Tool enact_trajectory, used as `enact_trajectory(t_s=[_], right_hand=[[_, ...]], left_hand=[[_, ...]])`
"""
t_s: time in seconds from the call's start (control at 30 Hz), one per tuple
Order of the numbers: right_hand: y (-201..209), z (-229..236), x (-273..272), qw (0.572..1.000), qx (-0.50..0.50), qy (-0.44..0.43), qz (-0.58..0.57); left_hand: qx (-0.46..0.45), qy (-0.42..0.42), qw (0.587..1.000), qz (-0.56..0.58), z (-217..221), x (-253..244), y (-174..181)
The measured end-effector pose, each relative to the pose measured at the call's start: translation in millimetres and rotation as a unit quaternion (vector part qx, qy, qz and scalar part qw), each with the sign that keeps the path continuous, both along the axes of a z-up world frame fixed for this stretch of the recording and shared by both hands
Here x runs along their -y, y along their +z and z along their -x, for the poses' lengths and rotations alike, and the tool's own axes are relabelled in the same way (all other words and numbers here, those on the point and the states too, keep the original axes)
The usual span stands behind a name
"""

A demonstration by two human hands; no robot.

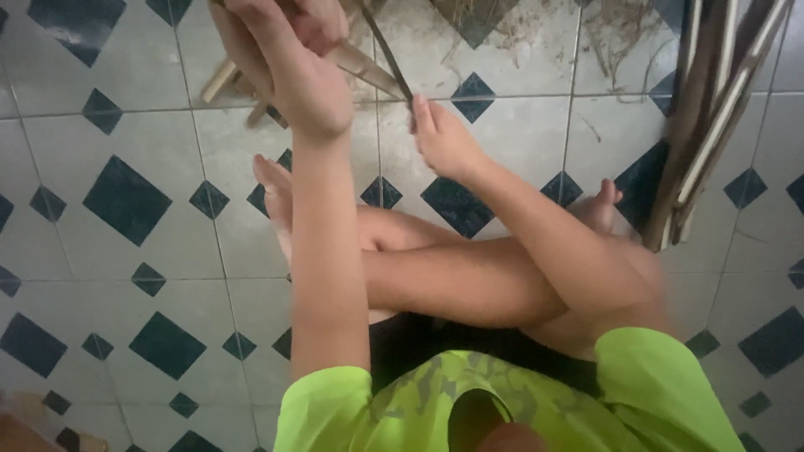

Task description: The person scrapes the outer layer of wooden stalks with a knife while sitting on the floor.

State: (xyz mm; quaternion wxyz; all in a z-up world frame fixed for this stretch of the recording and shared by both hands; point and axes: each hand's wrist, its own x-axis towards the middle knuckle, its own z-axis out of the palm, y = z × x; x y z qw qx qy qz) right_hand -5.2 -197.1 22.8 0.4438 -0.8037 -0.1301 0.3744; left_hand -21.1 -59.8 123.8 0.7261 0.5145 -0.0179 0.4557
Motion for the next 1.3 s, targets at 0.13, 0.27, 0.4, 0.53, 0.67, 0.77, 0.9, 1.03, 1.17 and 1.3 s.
enact_trajectory(t_s=[0.13, 0.27, 0.4, 0.53, 0.67, 0.77, 0.9, 1.03, 1.17, 1.3], right_hand=[[26, 4, 4, 0.997, 0.066, 0.037, 0.012], [7, 3, 8, 0.999, -0.041, 0.001, -0.012], [8, 1, 10, 0.997, 0.062, 0.036, 0.031], [23, 2, 7, 0.999, 0.038, 0.032, -0.021], [31, -1, 8, 0.999, -0.047, 0.012, 0.002], [28, 0, 5, 0.994, -0.106, -0.018, -0.035], [-5, -25, 20, 0.975, -0.197, 0.021, 0.103], [53, -17, 13, 0.964, -0.251, -0.066, -0.065], [53, -8, 9, 0.991, -0.031, 0.027, -0.129], [63, -16, 9, 0.995, -0.095, 0.039, 0.002]], left_hand=[[-0.031, -0.002, 0.998, -0.046, -2, 2, 12], [0.001, -0.015, 0.998, -0.06, -1, 3, 6], [0.008, -0.059, 0.997, -0.05, -4, 4, 15], [-0.034, -0.049, 0.998, -0.017, -1, 2, 13], [0.01, -0.073, 0.996, -0.041, -4, -2, 14], [-0.012, -0.016, 0.998, -0.058, -4, 2, 6], [-0.027, 0.052, 0.995, -0.078, -6, 6, 13], [-0.034, 0.09, 0.991, -0.087, -9, 7, -9], [-0.05, 0.169, 0.976, -0.124, -11, 11, -15], [-0.067, 0.222, 0.968, -0.096, -8, 10, -25]])
